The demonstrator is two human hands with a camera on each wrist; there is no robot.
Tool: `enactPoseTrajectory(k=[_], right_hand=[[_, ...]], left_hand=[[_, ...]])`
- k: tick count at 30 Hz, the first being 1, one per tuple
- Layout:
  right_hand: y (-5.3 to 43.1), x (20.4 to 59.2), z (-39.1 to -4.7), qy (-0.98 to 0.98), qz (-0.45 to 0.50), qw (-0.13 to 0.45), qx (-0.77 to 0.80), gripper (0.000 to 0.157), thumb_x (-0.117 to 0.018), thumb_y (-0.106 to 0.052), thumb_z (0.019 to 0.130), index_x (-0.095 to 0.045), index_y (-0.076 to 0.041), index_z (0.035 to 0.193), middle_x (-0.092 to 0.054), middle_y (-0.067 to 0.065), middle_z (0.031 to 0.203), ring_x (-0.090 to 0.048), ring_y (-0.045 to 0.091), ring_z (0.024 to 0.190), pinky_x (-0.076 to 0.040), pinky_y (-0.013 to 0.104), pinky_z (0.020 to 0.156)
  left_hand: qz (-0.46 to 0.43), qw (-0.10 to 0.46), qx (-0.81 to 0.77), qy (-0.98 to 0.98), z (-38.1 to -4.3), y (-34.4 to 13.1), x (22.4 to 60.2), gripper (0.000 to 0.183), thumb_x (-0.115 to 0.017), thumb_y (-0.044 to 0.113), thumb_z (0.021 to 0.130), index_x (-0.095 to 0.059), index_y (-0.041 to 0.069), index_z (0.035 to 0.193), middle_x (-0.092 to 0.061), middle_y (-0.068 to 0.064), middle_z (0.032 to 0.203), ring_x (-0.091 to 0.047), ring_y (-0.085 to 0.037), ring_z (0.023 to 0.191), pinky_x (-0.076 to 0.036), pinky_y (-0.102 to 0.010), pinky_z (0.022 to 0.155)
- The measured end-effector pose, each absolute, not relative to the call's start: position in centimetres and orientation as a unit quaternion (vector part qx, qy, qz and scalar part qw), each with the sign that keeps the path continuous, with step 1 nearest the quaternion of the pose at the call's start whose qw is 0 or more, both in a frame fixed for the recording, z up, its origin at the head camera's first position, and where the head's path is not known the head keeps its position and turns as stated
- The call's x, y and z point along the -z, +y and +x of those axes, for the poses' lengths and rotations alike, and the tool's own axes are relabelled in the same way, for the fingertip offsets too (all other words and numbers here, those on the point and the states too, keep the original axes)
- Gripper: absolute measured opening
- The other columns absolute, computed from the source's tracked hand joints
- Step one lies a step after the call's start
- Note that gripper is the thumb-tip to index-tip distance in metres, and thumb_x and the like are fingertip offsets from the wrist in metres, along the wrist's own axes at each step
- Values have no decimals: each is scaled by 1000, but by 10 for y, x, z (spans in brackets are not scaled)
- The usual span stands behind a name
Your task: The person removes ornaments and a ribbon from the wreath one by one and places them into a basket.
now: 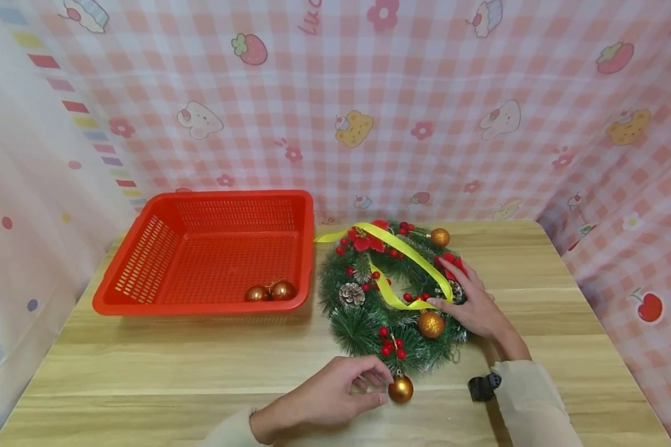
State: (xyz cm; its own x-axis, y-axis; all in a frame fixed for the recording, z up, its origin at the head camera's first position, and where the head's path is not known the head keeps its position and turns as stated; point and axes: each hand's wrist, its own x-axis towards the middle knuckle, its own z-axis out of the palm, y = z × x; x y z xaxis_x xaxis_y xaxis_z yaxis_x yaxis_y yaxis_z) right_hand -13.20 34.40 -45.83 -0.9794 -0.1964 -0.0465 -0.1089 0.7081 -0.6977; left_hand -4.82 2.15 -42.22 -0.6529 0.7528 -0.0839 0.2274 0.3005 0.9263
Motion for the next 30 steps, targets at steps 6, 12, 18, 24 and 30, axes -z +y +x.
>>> enactPoseTrajectory(k=[6,12,18,24,30], right_hand=[[344,457,-133,924,-84,58,369,84,-69,-35,93,-17,-29,159,2,26,163,-10,58,142,-20,84,93],[344,458,-133,923,-86,53,371,83,-68,-33,93,-18,-29,159,1,26,162,-9,58,143,-20,84,93],[344,458,-132,921,-89,52,375,83,-69,-32,93,-19,-27,159,2,26,163,-9,57,143,-19,84,93],[344,457,-132,921,-83,60,376,82,-68,-34,94,-19,-29,159,3,26,163,-7,58,143,-20,83,93],[345,458,-133,922,-83,58,372,82,-68,-34,94,-18,-29,159,2,27,162,-8,58,143,-20,83,93]], left_hand=[[363,243,-436,787,-45,27,430,28,-67,21,95,-63,20,123,-65,11,121,-58,-1,107,-45,-18,89],[396,218,-394,800,-43,33,435,43,-65,23,96,-56,21,138,-60,9,133,-52,-3,122,-43,-22,99],[388,238,-348,820,-41,39,439,50,-62,32,98,-51,20,145,-56,6,138,-50,-6,126,-42,-24,101],[381,217,-340,832,-39,40,438,44,-64,32,97,-58,18,137,-60,7,131,-53,-4,120,-44,-21,97],[361,202,-382,827,-37,40,438,26,-70,25,93,-65,16,117,-63,7,114,-54,2,102,-44,-13,81]])
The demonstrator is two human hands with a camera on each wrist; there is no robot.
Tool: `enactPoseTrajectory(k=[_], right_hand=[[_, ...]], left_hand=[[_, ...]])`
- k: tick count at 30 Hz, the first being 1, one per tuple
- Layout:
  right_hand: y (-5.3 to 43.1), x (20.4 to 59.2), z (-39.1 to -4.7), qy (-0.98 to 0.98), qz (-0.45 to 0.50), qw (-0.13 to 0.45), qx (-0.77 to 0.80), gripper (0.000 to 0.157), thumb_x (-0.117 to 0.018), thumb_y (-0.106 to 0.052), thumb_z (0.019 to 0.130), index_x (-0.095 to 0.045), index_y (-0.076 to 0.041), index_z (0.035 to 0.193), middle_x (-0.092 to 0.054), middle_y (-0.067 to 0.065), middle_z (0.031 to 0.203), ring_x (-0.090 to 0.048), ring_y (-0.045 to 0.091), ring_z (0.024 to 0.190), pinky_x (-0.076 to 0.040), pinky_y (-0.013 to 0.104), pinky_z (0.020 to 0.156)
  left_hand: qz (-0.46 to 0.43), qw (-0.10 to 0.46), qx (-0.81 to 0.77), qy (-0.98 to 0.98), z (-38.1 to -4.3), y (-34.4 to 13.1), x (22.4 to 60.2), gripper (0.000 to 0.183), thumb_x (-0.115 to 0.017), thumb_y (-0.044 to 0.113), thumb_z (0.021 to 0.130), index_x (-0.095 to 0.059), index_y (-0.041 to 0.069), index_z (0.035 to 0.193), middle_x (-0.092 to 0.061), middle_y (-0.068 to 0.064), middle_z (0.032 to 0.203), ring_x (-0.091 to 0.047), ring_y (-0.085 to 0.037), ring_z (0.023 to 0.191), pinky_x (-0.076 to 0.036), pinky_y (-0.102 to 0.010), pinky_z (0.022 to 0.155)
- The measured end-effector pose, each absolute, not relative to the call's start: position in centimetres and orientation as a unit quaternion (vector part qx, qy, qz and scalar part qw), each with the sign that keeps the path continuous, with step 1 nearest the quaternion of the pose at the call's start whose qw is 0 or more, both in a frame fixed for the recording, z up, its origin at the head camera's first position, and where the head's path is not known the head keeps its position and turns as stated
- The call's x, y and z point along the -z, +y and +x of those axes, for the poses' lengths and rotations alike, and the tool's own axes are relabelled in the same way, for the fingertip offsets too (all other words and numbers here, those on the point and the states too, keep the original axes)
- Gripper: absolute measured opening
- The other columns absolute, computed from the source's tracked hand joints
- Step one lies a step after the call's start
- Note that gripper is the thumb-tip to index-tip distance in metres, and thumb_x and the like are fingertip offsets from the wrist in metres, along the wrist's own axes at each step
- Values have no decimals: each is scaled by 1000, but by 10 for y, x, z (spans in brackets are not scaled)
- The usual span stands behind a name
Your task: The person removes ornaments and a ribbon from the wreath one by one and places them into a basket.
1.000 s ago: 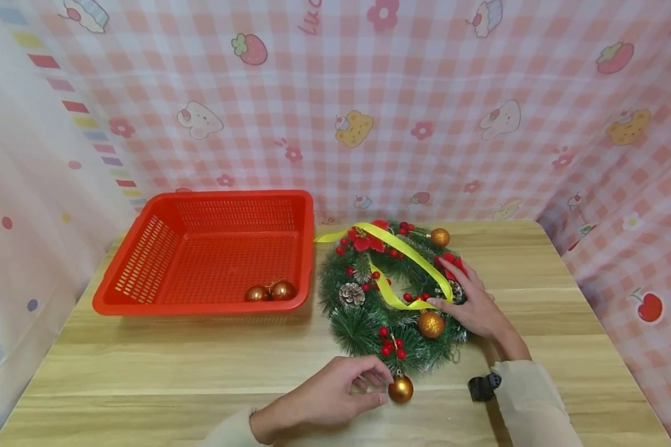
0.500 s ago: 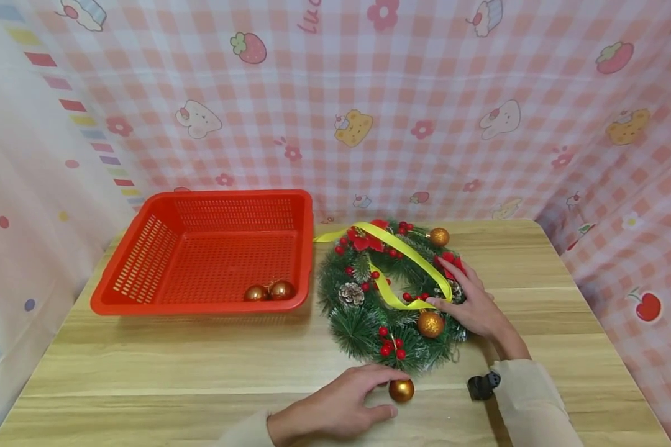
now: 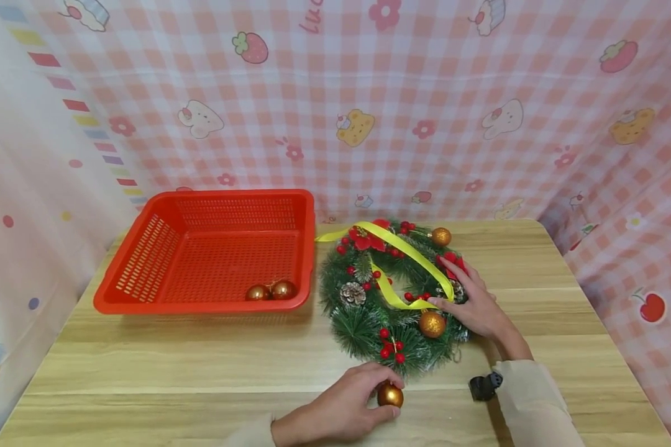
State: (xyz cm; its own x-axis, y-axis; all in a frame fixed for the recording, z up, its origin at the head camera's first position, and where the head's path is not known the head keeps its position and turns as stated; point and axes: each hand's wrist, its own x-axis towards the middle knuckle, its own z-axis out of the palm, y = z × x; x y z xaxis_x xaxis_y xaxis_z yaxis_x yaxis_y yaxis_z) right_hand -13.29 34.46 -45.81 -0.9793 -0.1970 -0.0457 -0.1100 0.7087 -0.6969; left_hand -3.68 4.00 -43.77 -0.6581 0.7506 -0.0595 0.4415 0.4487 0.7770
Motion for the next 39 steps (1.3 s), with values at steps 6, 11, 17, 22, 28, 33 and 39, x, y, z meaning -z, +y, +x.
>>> enactPoseTrajectory(k=[6,11,17,22,28,33,39], right_hand=[[345,459,-133,923,-86,56,371,82,-68,-34,94,-19,-29,159,2,27,162,-9,58,143,-20,83,93],[345,458,-134,923,-86,55,370,83,-69,-34,93,-18,-29,159,2,27,162,-9,58,143,-20,84,93],[345,458,-134,922,-86,56,374,83,-69,-34,93,-19,-30,159,2,26,163,-8,57,144,-19,83,94],[345,459,-133,919,-83,56,382,83,-70,-33,93,-20,-30,159,2,26,163,-6,56,144,-19,83,94],[345,458,-134,916,-82,57,390,83,-70,-32,93,-19,-29,159,4,27,162,-4,56,145,-19,83,95],[345,457,-133,918,-79,61,384,83,-69,-34,93,-19,-29,159,4,26,162,-5,57,144,-19,83,94],[345,458,-133,919,-79,62,381,83,-69,-34,93,-18,-30,159,4,26,163,-6,57,144,-19,83,94]], left_hand=[[340,203,-391,831,-33,38,436,24,-70,27,94,-64,19,116,-63,10,111,-54,2,99,-45,-13,76],[335,155,-379,849,-29,34,433,34,-73,31,91,-61,23,121,-63,12,110,-57,0,101,-45,-15,79],[303,151,-452,826,-30,33,432,47,-81,24,83,-50,18,118,-61,6,104,-54,3,90,-46,-16,77],[262,174,-497,809,-30,33,433,53,-85,20,79,-45,17,113,-55,10,98,-51,4,84,-46,-16,76],[264,140,-480,825,-30,34,435,55,-87,20,76,-46,18,112,-54,9,99,-50,1,87,-45,-17,77],[249,135,-480,830,-30,37,433,55,-86,16,75,-46,20,112,-49,6,99,-51,-1,88,-46,-16,75],[235,170,-497,818,-31,37,431,46,-86,20,77,-55,20,111,-45,8,98,-47,0,85,-46,-15,72]])
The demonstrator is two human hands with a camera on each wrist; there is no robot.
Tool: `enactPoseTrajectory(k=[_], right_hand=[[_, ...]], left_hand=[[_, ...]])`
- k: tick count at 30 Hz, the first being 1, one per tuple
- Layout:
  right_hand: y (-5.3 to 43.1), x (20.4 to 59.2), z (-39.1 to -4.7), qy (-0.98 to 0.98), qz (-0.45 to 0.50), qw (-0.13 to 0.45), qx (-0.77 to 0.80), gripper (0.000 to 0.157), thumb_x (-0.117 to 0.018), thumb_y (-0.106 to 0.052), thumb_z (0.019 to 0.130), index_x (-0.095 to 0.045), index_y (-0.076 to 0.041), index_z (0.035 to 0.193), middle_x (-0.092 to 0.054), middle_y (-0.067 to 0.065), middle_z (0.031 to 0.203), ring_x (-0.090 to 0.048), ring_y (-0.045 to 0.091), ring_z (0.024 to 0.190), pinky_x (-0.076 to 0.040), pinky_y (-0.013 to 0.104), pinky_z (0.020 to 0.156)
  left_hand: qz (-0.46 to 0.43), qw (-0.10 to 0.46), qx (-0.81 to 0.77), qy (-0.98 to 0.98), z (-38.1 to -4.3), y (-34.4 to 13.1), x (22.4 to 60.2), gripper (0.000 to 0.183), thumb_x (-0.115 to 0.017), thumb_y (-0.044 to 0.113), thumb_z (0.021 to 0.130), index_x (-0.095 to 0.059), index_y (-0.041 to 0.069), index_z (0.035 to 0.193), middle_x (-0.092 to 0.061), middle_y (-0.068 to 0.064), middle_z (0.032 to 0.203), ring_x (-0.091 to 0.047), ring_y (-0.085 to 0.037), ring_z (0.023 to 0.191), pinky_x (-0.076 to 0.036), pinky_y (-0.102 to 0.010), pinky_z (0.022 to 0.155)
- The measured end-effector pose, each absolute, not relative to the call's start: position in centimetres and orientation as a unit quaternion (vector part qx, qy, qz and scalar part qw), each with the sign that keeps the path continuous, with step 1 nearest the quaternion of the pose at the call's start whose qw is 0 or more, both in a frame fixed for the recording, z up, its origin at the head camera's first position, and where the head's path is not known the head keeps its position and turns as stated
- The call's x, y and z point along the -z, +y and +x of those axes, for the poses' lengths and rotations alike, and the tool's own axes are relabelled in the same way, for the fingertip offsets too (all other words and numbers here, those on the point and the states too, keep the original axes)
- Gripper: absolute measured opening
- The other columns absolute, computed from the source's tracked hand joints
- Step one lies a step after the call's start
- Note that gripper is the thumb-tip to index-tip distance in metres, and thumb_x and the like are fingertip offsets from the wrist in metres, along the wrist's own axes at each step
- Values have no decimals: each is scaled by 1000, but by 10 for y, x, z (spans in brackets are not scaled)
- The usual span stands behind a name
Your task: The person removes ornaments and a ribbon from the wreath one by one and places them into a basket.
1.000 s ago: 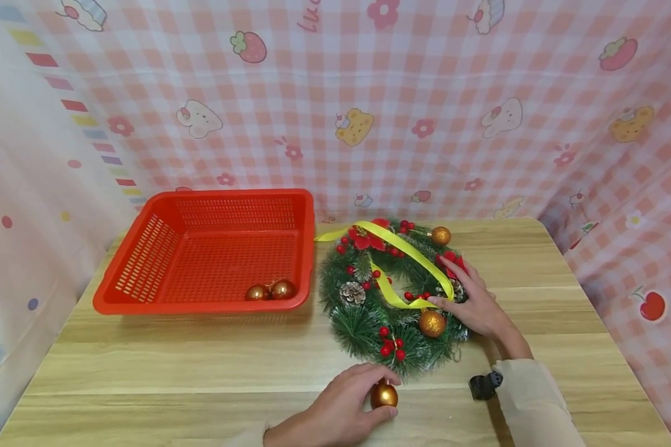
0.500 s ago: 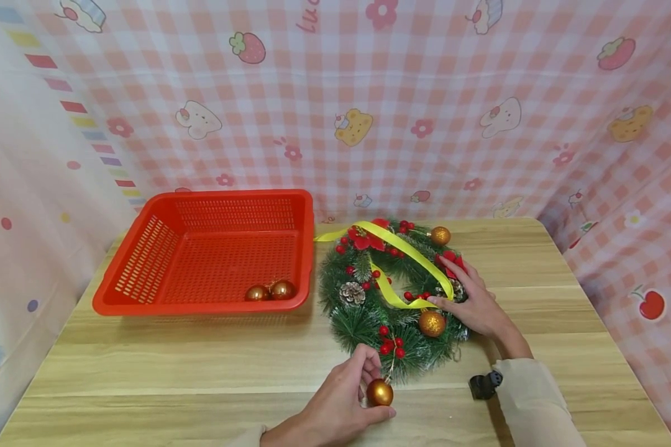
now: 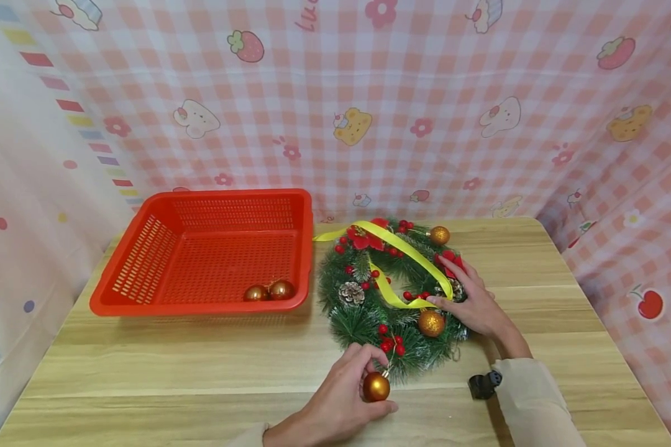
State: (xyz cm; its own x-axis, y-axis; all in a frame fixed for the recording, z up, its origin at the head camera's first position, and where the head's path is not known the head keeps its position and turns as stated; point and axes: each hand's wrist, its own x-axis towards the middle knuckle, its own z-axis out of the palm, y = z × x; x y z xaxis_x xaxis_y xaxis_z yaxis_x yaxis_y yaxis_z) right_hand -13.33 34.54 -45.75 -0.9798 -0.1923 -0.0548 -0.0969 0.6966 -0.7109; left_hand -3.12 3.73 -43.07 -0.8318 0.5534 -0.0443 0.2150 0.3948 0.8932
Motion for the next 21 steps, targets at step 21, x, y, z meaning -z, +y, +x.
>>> enactPoseTrajectory(k=[21], right_hand=[[345,458,-134,917,-79,62,387,83,-69,-33,93,-19,-28,159,3,27,162,-6,57,144,-18,83,94]], left_hand=[[232,181,-504,812,-29,41,432,28,-39,35,106,-54,15,119,-51,8,96,-48,-3,83,-43,-21,74]])
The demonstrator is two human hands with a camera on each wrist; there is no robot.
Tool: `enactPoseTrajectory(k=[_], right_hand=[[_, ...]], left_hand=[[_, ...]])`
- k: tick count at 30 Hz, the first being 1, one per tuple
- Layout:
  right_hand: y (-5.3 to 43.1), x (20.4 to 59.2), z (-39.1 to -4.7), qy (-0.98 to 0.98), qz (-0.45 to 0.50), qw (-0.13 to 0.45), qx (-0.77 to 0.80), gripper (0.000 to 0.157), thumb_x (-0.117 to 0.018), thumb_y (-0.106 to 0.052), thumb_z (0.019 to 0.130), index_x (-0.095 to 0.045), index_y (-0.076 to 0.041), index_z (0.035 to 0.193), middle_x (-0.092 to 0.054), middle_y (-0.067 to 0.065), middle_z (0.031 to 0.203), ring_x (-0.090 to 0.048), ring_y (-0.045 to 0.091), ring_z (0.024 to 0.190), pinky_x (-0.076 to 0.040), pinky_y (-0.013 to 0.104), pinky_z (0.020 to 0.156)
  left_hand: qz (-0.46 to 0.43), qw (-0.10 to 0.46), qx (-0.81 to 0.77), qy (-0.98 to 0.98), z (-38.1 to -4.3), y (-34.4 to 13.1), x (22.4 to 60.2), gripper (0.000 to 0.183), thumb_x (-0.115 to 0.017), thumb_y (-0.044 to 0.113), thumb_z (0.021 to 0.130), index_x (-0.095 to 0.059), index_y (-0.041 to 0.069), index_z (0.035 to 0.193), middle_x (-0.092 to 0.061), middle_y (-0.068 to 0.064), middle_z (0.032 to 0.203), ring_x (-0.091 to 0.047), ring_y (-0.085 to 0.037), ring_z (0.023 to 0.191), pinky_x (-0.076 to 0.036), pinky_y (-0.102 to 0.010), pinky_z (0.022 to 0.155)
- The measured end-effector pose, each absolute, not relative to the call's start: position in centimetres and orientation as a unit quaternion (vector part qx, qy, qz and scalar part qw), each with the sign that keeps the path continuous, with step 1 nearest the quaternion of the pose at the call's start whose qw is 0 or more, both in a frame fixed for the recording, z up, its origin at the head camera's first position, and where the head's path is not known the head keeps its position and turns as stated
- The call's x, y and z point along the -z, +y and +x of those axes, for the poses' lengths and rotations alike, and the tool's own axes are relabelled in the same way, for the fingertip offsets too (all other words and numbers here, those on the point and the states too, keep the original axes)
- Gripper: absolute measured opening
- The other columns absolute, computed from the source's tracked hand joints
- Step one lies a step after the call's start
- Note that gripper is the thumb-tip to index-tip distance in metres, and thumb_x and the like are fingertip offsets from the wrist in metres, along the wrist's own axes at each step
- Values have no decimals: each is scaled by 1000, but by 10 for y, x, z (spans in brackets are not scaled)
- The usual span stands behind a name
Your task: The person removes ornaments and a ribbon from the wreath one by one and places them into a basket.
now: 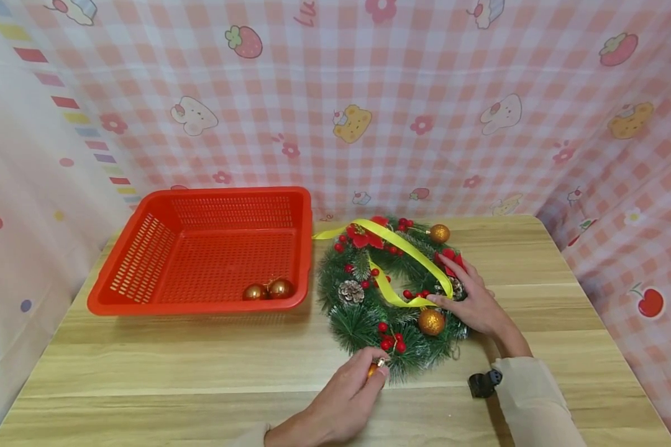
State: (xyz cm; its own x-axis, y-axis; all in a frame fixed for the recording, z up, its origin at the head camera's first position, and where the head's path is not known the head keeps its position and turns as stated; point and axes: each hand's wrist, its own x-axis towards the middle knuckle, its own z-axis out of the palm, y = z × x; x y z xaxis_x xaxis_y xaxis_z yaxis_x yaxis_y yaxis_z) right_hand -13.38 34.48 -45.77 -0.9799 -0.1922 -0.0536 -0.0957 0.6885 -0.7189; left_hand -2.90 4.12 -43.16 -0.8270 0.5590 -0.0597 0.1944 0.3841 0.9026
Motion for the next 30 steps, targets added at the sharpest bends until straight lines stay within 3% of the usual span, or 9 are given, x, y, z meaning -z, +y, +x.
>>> enactPoseTrajectory(k=[4,10,14,21,30], right_hand=[[345,458,-134,915,-81,63,390,82,-69,-32,93,-20,-28,159,3,27,162,-6,57,144,-18,83,95],[345,458,-134,914,-82,63,393,82,-69,-31,93,-20,-28,159,3,27,162,-6,57,144,-18,83,94],[345,458,-134,915,-80,65,391,82,-68,-32,94,-19,-28,159,3,26,162,-6,58,143,-18,84,94],[345,458,-134,917,-77,69,386,82,-68,-34,94,-18,-29,159,4,26,163,-6,58,143,-18,84,94],[345,457,-133,915,-80,68,390,82,-68,-32,94,-18,-29,159,5,26,163,-4,57,144,-18,84,94]], left_hand=[[227,154,-492,826,-28,41,428,28,-38,27,106,-60,11,111,-47,7,90,-43,-5,79,-39,-19,70],[188,169,-514,819,-29,42,425,27,-62,33,96,-65,11,111,-50,5,96,-48,-2,79,-44,-17,67],[197,145,-513,823,-30,42,425,28,-72,34,90,-63,12,105,-49,4,98,-49,-1,81,-46,-15,67],[236,80,-473,845,-32,39,426,33,-81,31,82,-61,13,102,-57,4,95,-52,1,79,-45,-12,64],[235,91,-442,861,-31,38,426,44,-84,34,80,-57,16,109,-57,7,93,-52,1,76,-43,-14,63]])
